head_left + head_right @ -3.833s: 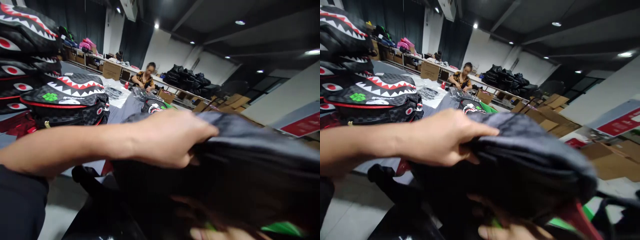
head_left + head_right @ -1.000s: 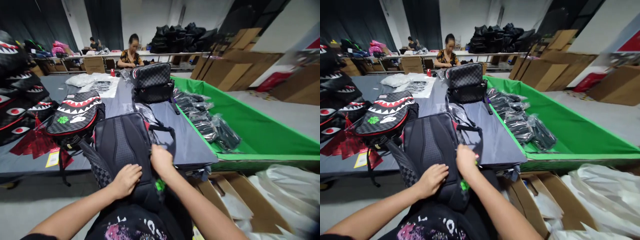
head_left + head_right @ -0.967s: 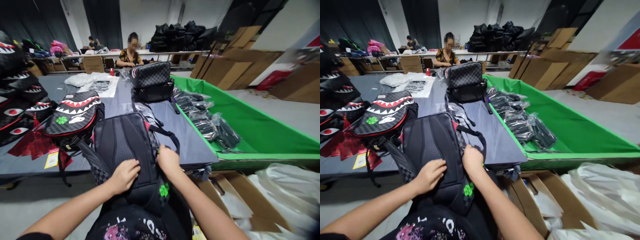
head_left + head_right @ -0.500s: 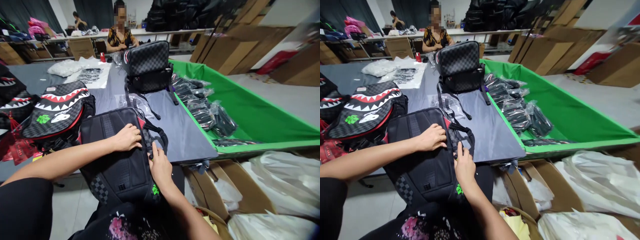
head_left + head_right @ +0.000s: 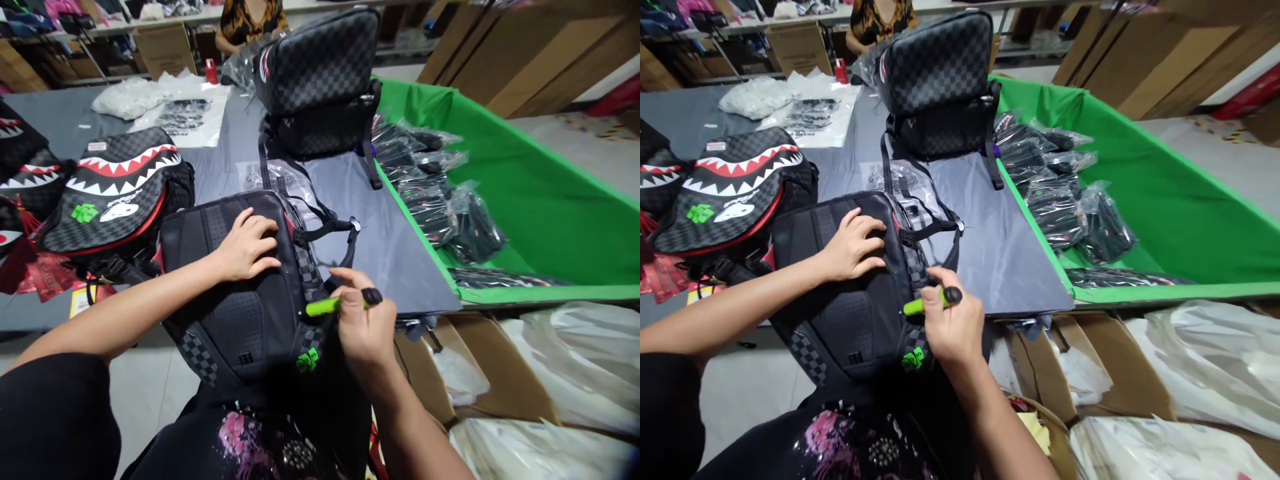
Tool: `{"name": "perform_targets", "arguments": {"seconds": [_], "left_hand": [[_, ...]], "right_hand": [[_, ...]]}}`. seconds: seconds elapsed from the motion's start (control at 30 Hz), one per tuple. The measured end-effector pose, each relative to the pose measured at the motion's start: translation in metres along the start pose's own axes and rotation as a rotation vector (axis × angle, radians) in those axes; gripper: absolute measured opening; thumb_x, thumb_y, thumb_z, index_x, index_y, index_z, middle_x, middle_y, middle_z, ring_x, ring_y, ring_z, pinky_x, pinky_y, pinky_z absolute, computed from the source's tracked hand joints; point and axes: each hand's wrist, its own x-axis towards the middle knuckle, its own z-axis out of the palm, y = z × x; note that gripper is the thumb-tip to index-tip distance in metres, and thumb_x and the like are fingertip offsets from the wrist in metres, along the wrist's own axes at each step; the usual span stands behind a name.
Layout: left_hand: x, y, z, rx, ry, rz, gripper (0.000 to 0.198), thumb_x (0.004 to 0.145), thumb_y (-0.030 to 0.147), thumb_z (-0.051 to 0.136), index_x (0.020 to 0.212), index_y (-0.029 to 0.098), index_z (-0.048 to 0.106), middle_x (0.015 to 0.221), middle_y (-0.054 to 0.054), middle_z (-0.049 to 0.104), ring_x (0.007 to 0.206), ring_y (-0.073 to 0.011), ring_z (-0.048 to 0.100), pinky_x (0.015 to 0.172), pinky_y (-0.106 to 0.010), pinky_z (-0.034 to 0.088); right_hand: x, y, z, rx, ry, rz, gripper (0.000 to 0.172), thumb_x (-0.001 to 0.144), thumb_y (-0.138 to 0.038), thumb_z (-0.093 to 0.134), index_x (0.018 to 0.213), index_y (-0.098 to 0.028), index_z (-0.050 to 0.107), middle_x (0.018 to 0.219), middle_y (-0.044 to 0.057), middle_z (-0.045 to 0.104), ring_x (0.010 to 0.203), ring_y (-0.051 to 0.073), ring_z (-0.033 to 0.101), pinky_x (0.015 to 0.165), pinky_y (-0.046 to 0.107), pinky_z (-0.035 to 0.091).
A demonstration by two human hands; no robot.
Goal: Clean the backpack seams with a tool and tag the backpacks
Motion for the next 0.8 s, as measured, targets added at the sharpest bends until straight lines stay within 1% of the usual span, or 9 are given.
{"name": "perform_targets", "arguments": {"seconds": [0.07,0.1,0.2,0.27,0.33,0.4,0.53,0.67,0.8], "left_hand": [[0.000,0.010,0.000,-0.052,-0.038,-0.044,0.034,0.093,0.047,0.050,0.098,0.019,0.069,0.121,-0.010,0.060,0.116,-0.0272,0.050,0.116,-0.063,0.020],[0.001,0.013,-0.002,-0.071,-0.062,-0.065,0.029,0.092,0.043,0.054,0.098,0.019,0.069,0.120,-0.010,0.061,0.117,-0.0278,0.051,0.115,-0.065,0.020],[0.002,0.017,-0.007,-0.122,-0.117,-0.097,0.028,0.085,0.042,0.066,0.099,0.017,0.069,0.124,-0.013,0.058,0.126,-0.0331,0.047,0.114,-0.070,0.018],[0.000,0.021,-0.007,-0.154,-0.115,-0.114,0.036,0.080,0.045,0.071,0.100,0.016,0.068,0.127,-0.015,0.056,0.134,-0.0385,0.039,0.113,-0.073,0.016],[-0.004,0.026,-0.003,-0.179,-0.097,-0.154,0.037,0.078,0.044,0.073,0.100,0.015,0.068,0.130,-0.017,0.053,0.140,-0.0425,0.030,0.112,-0.076,0.015],[-0.009,0.030,0.004,-0.195,-0.072,-0.199,0.034,0.079,0.041,0.074,0.099,0.015,0.067,0.133,-0.018,0.050,0.143,-0.0442,0.025,0.110,-0.077,0.014],[-0.023,0.032,0.017,-0.263,0.011,-0.167,0.028,0.083,0.042,0.069,0.093,0.016,0.065,0.135,-0.016,0.049,0.144,-0.0419,0.024,0.112,-0.076,0.012],[-0.035,0.031,0.025,-0.273,0.114,-0.110,0.025,0.089,0.044,0.060,0.091,0.019,0.065,0.134,-0.012,0.053,0.146,-0.0384,0.023,0.114,-0.074,0.008],[-0.039,0.033,0.031,-0.235,0.162,-0.104,0.023,0.090,0.042,0.059,0.090,0.020,0.065,0.135,-0.011,0.054,0.146,-0.0372,0.025,0.115,-0.073,0.007]], "right_hand": [[0.011,-0.007,0.006,0.228,-0.078,0.111,0.062,0.091,-0.069,0.039,0.105,-0.016,0.067,0.049,-0.004,0.052,0.042,0.012,0.052,0.043,0.023,0.039],[0.015,-0.008,0.011,0.332,-0.095,0.164,0.064,0.090,-0.070,0.040,0.109,-0.015,0.066,0.047,-0.005,0.051,0.040,0.012,0.050,0.041,0.022,0.037],[0.020,-0.005,0.028,0.536,-0.079,0.238,0.066,0.086,-0.068,0.053,0.126,-0.016,0.059,0.071,0.003,0.070,0.055,0.015,0.062,0.048,0.024,0.046],[0.018,-0.002,0.034,0.570,-0.084,0.263,0.060,0.083,-0.059,0.063,0.126,-0.018,0.058,0.093,0.009,0.074,0.069,0.017,0.068,0.060,0.029,0.054],[0.014,0.000,0.038,0.516,-0.056,0.291,0.048,0.079,-0.048,0.072,0.114,-0.018,0.062,0.095,0.008,0.073,0.070,0.016,0.068,0.065,0.030,0.055],[0.011,0.002,0.042,0.436,0.029,0.298,0.037,0.074,-0.041,0.076,0.100,-0.018,0.063,0.080,0.001,0.070,0.060,0.012,0.062,0.060,0.027,0.052],[0.007,0.007,0.059,0.301,0.199,0.246,0.028,0.077,-0.042,0.070,0.080,-0.019,0.054,0.060,-0.006,0.054,0.049,0.009,0.050,0.049,0.022,0.043],[0.004,0.014,0.076,0.204,0.265,0.171,0.027,0.085,-0.044,0.060,0.082,-0.018,0.056,0.065,-0.002,0.058,0.052,0.010,0.054,0.051,0.024,0.045],[0.003,0.014,0.084,0.090,0.279,0.069,0.024,0.086,-0.040,0.062,0.078,-0.017,0.059,0.063,-0.001,0.061,0.049,0.010,0.052,0.049,0.025,0.044]]}}
